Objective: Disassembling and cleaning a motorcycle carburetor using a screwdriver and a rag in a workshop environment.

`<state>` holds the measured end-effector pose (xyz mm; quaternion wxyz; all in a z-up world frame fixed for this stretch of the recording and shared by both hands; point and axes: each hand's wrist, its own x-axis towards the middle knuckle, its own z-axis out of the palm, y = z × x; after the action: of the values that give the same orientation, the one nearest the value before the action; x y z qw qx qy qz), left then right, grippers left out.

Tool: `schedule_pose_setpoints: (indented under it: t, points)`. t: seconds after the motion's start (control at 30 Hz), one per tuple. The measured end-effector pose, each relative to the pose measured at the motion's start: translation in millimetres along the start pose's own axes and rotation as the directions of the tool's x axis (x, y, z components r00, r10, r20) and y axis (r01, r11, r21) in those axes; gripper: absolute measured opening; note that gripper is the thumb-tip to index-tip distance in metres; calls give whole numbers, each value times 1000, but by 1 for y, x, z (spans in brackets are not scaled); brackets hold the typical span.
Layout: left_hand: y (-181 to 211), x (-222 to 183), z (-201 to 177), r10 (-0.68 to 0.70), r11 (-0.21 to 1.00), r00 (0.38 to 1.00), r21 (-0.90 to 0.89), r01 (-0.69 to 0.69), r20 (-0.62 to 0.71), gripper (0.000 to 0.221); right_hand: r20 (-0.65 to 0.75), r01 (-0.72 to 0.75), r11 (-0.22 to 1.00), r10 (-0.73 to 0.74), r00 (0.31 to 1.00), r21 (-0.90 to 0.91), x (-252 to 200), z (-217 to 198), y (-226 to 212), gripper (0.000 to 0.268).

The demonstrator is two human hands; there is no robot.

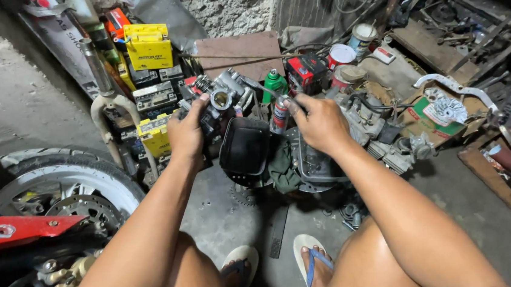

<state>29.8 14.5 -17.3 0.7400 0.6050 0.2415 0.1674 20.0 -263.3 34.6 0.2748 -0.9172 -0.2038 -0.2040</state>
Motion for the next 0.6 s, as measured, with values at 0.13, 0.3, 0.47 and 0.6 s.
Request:
schedule_pose_setpoints:
  t: [0.13, 0.3, 0.47, 0.6]
  points:
    - [-15, 14, -4, 17, 999, 1000, 36, -17, -3, 65, -33, -20, 999, 19, 999, -30, -1, -2, -3, 30]
    - [-16, 14, -3, 114, 972, 993, 211, -106, -24, 62, 24, -8, 1000, 9, 1000, -27, 1, -3, 1, 27]
    - [-19, 16, -6, 132, 969, 991, 217, -120, -39, 59, 80, -34, 998, 30, 996, 50, 0, -4, -11, 25]
    - [-33, 34, -11, 126, 982, 991, 149, -120, -33, 57, 63, -74, 996, 71, 995, 49, 0, -2, -8, 27]
